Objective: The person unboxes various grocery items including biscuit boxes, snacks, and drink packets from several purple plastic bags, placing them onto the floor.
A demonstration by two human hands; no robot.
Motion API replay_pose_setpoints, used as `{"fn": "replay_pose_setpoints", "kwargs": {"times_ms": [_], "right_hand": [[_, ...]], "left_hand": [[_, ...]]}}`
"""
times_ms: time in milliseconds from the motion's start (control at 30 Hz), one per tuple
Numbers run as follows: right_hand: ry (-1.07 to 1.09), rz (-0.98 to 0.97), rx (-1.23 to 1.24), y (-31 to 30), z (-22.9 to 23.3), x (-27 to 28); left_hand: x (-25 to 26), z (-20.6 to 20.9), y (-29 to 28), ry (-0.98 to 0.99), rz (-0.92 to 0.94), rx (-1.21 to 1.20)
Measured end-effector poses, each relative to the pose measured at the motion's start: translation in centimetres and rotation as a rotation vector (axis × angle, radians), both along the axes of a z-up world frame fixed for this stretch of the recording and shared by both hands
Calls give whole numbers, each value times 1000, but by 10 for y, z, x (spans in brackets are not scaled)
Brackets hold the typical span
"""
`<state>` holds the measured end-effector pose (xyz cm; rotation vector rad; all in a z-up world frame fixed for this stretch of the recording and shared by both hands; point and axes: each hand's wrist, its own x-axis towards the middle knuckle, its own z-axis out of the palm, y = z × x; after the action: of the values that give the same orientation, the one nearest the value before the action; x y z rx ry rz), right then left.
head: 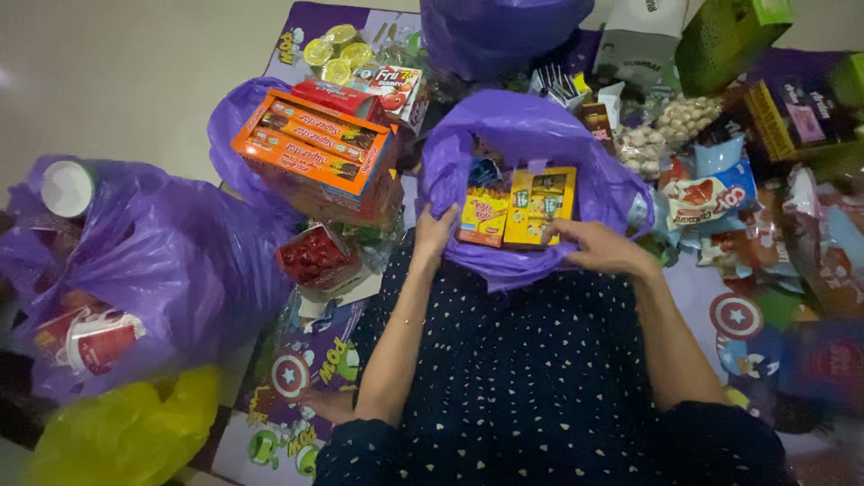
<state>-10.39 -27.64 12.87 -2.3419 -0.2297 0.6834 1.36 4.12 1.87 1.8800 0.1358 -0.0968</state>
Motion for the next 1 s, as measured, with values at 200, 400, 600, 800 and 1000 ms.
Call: {"fn": "replay_pose_setpoints", "kwargs": {"times_ms": [200,400,600,800,1000], "right_hand": [[-404,47,358,-7,49,17],[-400,-458,683,-28,15,42],[-736,-698,-101,-19,-95,110],[-190,-793,-300,-12,-118,125],[-560,-1013,85,-33,-136,136]], "left_hand": [[-9,102,-21,-688,75,828],[48,87,-66,-742,-188,781],[106,38,-76,-124,-59,699],[133,-33,-43,38,-128,855],[152,-28,-33,-222,84,225]]}}
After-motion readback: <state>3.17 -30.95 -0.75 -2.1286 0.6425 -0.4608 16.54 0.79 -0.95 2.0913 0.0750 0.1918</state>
